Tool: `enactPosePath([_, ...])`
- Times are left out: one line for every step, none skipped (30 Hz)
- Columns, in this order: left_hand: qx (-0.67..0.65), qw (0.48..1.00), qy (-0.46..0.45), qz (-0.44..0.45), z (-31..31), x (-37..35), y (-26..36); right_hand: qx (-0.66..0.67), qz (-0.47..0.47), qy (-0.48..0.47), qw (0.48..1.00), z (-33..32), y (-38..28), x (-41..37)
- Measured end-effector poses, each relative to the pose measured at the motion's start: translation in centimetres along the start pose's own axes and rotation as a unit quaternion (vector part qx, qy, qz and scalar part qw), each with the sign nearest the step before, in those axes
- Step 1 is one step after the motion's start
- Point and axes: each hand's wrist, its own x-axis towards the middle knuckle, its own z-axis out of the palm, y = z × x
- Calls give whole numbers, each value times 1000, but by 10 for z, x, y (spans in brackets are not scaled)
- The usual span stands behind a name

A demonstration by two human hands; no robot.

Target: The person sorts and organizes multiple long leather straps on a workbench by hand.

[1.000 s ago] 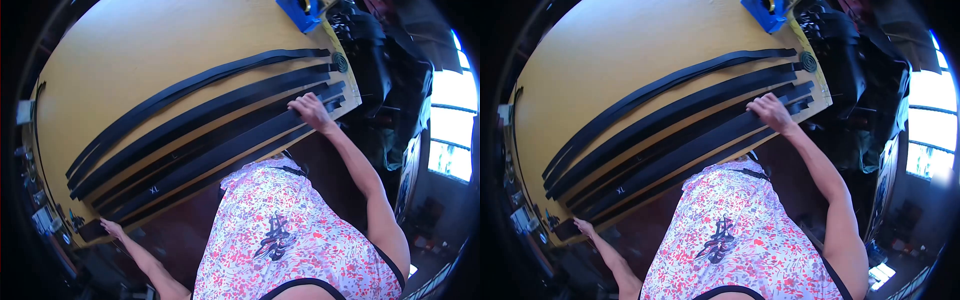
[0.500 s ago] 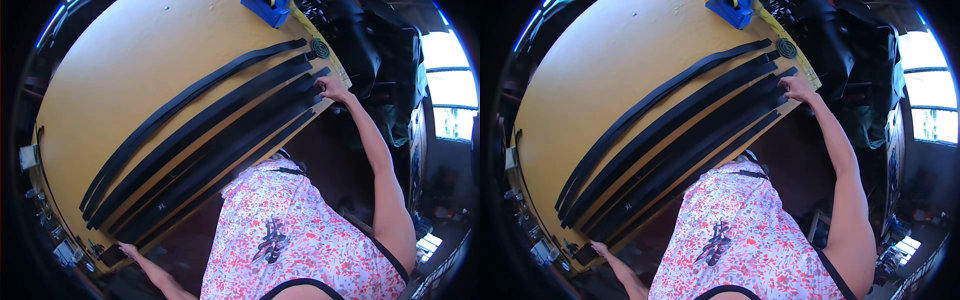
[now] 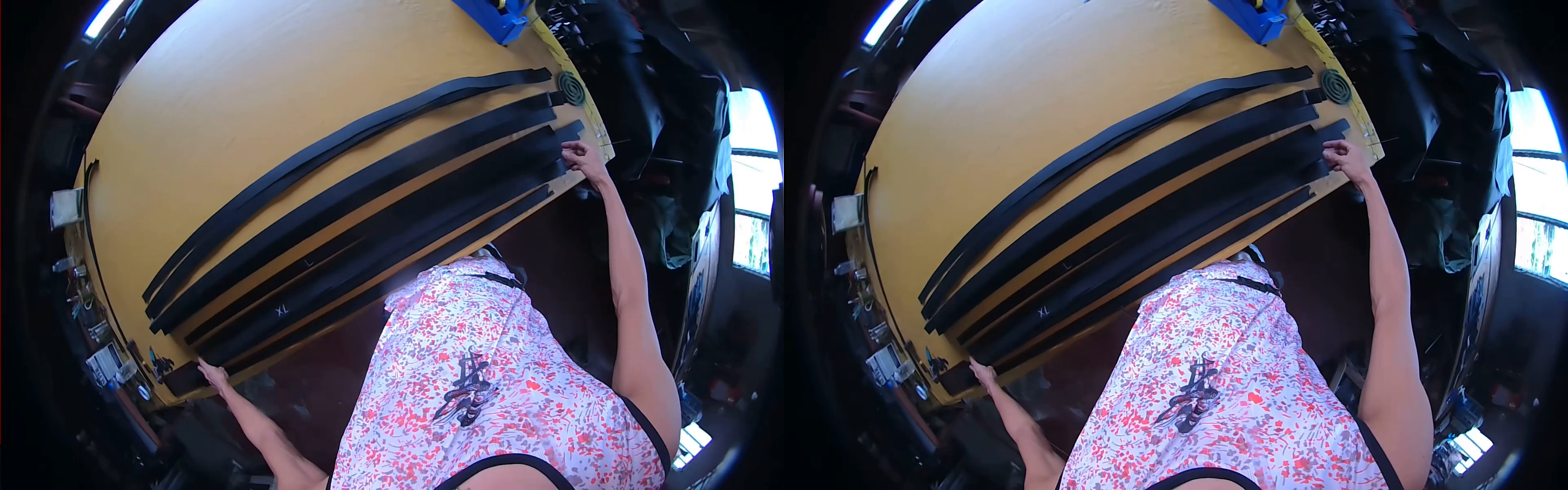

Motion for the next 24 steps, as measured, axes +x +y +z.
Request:
enactPosePath([9, 1000, 9, 5, 1, 1, 0, -5, 8, 14, 1000, 0, 1, -1])
enactPosePath([17, 1000, 17, 11, 4, 1, 2, -10, 16, 30, 999, -1, 2, -3])
enactPosePath([49, 999, 2, 0, 3, 1, 1, -1, 15, 39, 999, 0, 3, -2])
enactPosePath([49, 999, 1, 1, 4, 3, 0, -2, 15, 40, 999, 0, 1, -3])
enactPosePath([60, 998, 7, 20, 4, 6, -2, 11, 13, 46, 999, 1, -2, -4])
enactPosePath([72, 997, 14, 36, 3, 5, -8, 25, 10, 49, 998, 3, -5, -3])
enactPosePath([52, 996, 13, 76, -3, -1, -4, 40, -7, 46, 998, 3, -2, 0])
enactPosePath([32, 994, 15, 106, -8, -6, 5, 55, -27, 36, 997, 0, 4, 3])
enactPosePath([30, 992, 13, 123, -10, -10, 14, 16, -36, 55, 998, 0, 5, 3])
enactPosePath([12, 992, 11, 125, -29, -34, 41, -8, -31, 29, 999, -5, 15, 10])
enactPosePath([3, 993, 12, 118, -41, -51, 61, 27, -38, 23, 999, -6, 37, 22])
enactPosePath([56, 991, 34, 114, -40, -55, 69, 3, -33, 0, 999, -11, 50, 36])
enactPosePath([63, 991, 56, 108, -42, -64, 79, -30, -26, 11, 999, -15, 58, 44])
enactPosePath([56, 981, 134, 130, -30, -65, 76, -30, -25, 11, 999, -17, 54, 48])
enactPosePath([19, 986, 144, 85, -21, -68, 75, -19, -16, 17, 1000, -22, 58, 52])
enactPosePath([4, 986, 153, 64, -3, -65, 66, -9, -6, 23, 1000, -21, 50, 50])
enactPosePath([-18, 983, 170, 61, 4, -64, 62, -4, -8, -15, 1000, -26, 43, 51])
enactPosePath([-28, 990, 136, 30, 4, -66, 62, 34, 0, -25, 999, -31, 51, 58])
enactPosePath([-25, 994, 110, 8, 4, -70, 67, 61, -2, -8, 998, -35, 75, 78])
enactPosePath([-33, 993, 113, -6, 5, -72, 65, 82, 31, -33, 996, -41, 78, 80])
enactPosePath([-41, 993, 107, -9, 6, -73, 64, 77, 20, -37, 996, -42, 70, 82])
enactPosePath([-46, 994, 101, -8, 7, -74, 64, 34, -16, -33, 999, -42, 69, 81])
enactPosePath([-54, 994, 96, -7, 7, -76, 65, -8, -51, -27, 998, -43, 70, 79])
enactPosePath([-57, 994, 95, -10, 7, -77, 66, -49, -84, -21, 995, -44, 70, 77])
